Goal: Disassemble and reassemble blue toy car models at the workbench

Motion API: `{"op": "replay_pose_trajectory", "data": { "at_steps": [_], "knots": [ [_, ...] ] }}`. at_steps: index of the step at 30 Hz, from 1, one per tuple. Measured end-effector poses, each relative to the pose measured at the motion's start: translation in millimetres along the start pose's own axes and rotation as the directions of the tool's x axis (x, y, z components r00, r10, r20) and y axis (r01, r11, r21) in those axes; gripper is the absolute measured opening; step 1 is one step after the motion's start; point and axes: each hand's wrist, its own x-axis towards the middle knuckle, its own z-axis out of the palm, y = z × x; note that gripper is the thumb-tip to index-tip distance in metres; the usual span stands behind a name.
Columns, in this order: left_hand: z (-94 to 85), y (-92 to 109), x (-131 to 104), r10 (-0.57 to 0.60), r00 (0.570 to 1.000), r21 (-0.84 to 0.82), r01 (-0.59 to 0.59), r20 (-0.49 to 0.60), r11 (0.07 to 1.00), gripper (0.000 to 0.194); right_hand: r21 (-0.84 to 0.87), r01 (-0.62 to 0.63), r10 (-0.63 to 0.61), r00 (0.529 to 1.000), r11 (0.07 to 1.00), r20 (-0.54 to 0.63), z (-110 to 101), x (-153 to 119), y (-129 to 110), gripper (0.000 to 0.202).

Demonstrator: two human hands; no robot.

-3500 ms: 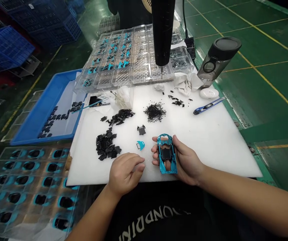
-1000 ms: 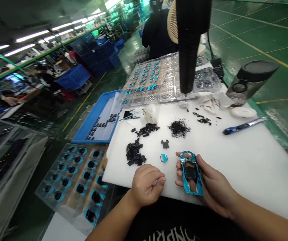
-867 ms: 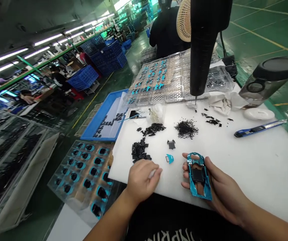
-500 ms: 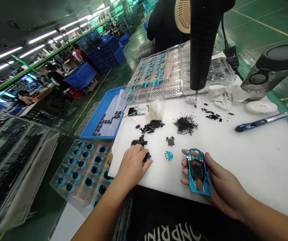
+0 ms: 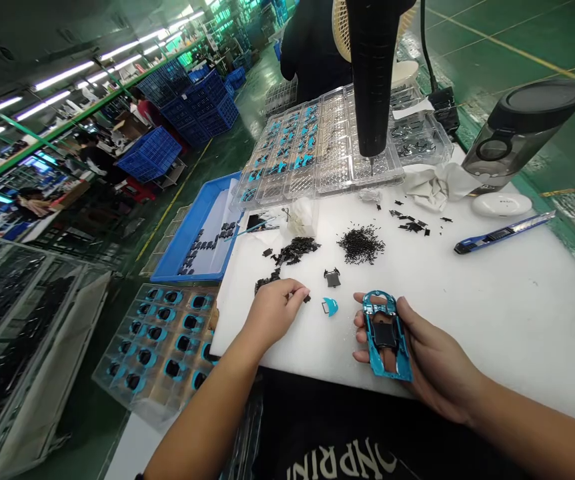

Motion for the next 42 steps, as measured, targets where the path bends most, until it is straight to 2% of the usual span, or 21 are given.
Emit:
{"op": "replay_pose_trajectory", "data": {
  "at_steps": [4, 6, 9, 12, 15, 18, 21, 25, 28, 31, 35, 42],
  "knots": [
    [3.6, -0.3, 5.4, -0.064, 0.996, 0.122, 0.072, -0.068, 0.99, 0.026, 0.02, -0.002, 0.002, 1.0, 1.0, -0.001, 1.8, -2.1, -0.6, 0.034],
    [0.4, -2.1, 5.1, -0.052, 0.997, 0.162, 0.062, -0.064, 0.985, 0.023, 0.033, -0.005, 0.005, 1.0, 0.999, 0.011, 2.2, -2.2, -0.7, 0.034],
    [-7.6, -5.9, 4.4, 0.079, 0.996, 0.16, -0.084, 0.039, 0.984, 0.02, 0.047, -0.003, 0.001, 1.0, 0.999, 0.031, 1.7, -1.0, -0.2, 0.034],
    [-12.0, -9.3, 5.0, 0.213, 0.962, 0.163, -0.241, 0.169, 0.957, 0.026, 0.051, 0.006, -0.009, 0.999, 0.999, 0.052, 0.5, 0.0, 0.5, 0.034],
    [-12.3, -10.7, 5.5, 0.225, 0.955, 0.195, -0.262, 0.193, 0.945, 0.018, 0.052, 0.009, -0.013, 0.998, 0.999, 0.069, -0.3, -0.4, 1.3, 0.035],
    [-13.9, -6.7, 4.2, 0.252, 0.959, 0.175, -0.272, 0.13, 0.946, 0.014, 0.06, 0.002, -0.008, 0.995, 0.998, 0.103, -0.9, -1.1, 1.9, 0.038],
    [-16.8, 9.0, 2.0, 0.308, 0.951, 0.095, -0.305, -0.024, 0.948, 0.012, 0.076, -0.016, 0.006, 0.992, 0.997, 0.123, -1.4, -1.1, 1.9, 0.038],
    [-13.0, 46.6, 3.2, 0.435, 0.886, 0.004, -0.44, -0.161, 0.898, 0.012, 0.102, -0.018, 0.004, 0.991, 0.995, 0.133, -3.0, 0.6, 3.2, 0.035],
    [-3.2, 71.6, 7.8, 0.518, 0.836, 0.015, -0.524, -0.183, 0.852, 0.014, 0.129, -0.021, 0.003, 0.99, 0.991, 0.142, -5.8, 3.1, 6.3, 0.033],
    [6.9, 84.1, 11.5, 0.554, 0.813, 0.087, -0.547, -0.179, 0.832, 0.012, 0.139, -0.029, 0.004, 0.984, 0.99, 0.179, -7.8, 4.9, 9.3, 0.036],
    [14.1, 86.9, 12.7, 0.572, 0.802, 0.151, -0.553, -0.169, 0.82, 0.012, 0.122, -0.006, -0.012, 0.988, 0.992, 0.153, -6.1, 4.2, 8.6, 0.037],
    [15.4, 85.2, 15.3, 0.58, 0.797, 0.148, -0.561, -0.171, 0.814, 0.013, 0.101, -0.008, -0.007, 0.99, 0.995, 0.141, -3.6, 2.1, 6.2, 0.04]
  ]
}}
